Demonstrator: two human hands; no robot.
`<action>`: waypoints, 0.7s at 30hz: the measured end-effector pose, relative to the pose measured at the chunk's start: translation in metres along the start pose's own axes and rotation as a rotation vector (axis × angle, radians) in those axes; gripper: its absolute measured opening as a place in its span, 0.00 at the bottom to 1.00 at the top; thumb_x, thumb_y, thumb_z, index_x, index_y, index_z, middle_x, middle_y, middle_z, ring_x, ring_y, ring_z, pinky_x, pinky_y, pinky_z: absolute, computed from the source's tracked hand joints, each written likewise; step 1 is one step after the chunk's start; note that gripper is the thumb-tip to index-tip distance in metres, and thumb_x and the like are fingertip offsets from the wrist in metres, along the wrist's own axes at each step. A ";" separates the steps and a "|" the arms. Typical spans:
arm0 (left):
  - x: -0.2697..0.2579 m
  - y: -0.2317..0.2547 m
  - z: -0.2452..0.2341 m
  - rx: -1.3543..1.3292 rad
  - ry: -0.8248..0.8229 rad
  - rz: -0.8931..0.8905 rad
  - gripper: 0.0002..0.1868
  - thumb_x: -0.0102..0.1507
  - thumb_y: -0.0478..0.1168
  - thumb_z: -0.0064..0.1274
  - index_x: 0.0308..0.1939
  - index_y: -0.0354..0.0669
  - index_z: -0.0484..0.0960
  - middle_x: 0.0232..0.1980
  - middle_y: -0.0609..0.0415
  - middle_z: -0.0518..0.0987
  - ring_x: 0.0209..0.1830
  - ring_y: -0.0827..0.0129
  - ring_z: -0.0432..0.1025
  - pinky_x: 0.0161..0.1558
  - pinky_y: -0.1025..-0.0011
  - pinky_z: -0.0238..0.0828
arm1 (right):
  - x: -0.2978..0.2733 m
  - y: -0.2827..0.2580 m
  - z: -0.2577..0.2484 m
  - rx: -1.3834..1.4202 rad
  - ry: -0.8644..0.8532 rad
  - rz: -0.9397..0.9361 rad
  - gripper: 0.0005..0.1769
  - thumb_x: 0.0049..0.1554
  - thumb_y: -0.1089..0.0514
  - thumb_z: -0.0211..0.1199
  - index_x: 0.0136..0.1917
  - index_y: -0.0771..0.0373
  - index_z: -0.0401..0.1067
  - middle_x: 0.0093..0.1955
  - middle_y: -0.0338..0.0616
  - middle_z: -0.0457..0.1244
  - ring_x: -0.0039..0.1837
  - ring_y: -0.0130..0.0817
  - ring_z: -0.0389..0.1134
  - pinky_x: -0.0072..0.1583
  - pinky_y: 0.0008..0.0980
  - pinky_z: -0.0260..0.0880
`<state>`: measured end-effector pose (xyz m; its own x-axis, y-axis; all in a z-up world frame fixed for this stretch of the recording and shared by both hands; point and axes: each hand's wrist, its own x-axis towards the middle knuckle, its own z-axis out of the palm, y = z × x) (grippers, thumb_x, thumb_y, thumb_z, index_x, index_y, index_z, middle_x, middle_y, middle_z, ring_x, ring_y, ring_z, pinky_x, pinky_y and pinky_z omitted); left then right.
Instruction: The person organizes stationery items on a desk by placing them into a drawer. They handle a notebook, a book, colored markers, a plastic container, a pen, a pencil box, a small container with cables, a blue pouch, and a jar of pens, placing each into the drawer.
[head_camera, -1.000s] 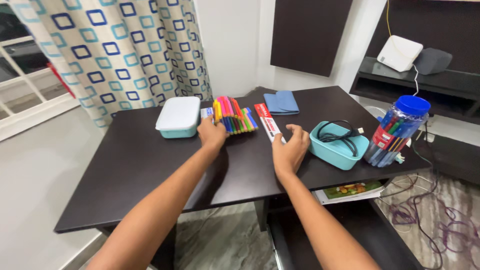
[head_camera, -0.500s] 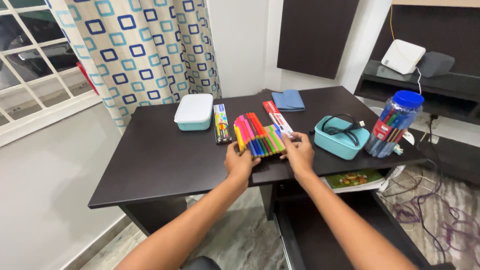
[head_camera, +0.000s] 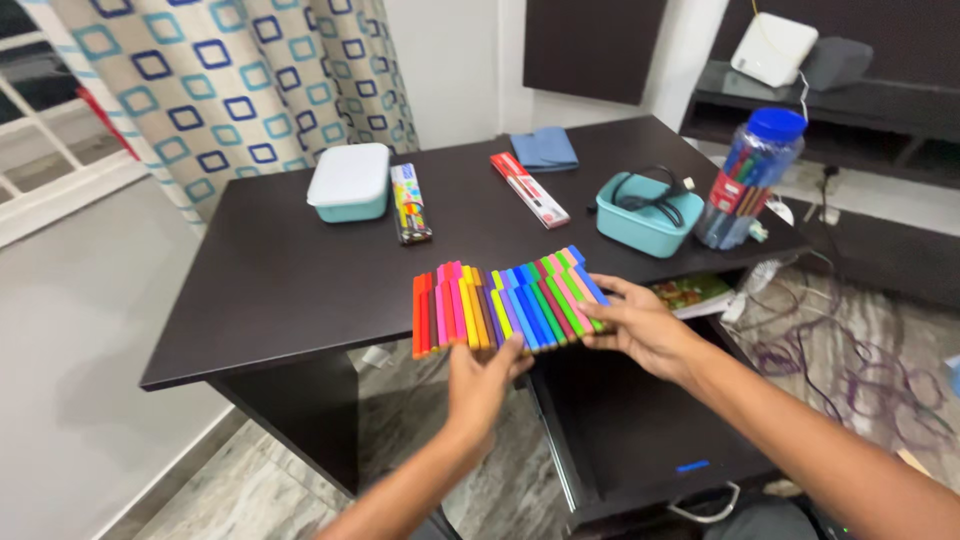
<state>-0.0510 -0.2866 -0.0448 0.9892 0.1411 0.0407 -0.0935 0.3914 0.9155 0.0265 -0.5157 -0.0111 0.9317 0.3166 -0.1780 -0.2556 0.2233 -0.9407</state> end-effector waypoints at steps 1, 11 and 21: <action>-0.014 -0.006 0.003 0.006 0.006 -0.013 0.19 0.64 0.37 0.57 0.56 0.32 0.71 0.52 0.47 0.82 0.49 0.68 0.80 0.51 0.66 0.84 | -0.013 0.005 -0.006 0.004 -0.011 0.000 0.35 0.54 0.62 0.65 0.73 0.60 0.58 0.55 0.47 0.68 0.49 0.33 0.72 0.48 0.36 0.76; -0.096 -0.140 0.077 -0.176 0.058 -0.096 0.20 0.63 0.32 0.58 0.58 0.33 0.72 0.48 0.46 0.84 0.43 0.68 0.81 0.43 0.67 0.83 | -0.112 0.044 -0.097 -0.014 0.101 0.120 0.39 0.52 0.65 0.65 0.74 0.57 0.56 0.55 0.49 0.68 0.47 0.33 0.73 0.44 0.35 0.76; -0.081 -0.185 0.128 -0.297 0.062 -0.540 0.20 0.64 0.34 0.54 0.58 0.42 0.69 0.54 0.54 0.81 0.53 0.70 0.77 0.56 0.66 0.78 | -0.106 0.090 -0.195 -0.070 0.355 0.269 0.42 0.51 0.65 0.67 0.76 0.55 0.57 0.52 0.52 0.67 0.45 0.38 0.72 0.45 0.37 0.74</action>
<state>-0.0996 -0.4867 -0.1666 0.8981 -0.0984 -0.4287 0.3821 0.6573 0.6496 -0.0448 -0.7085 -0.1331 0.8687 0.0167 -0.4950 -0.4937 0.1098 -0.8627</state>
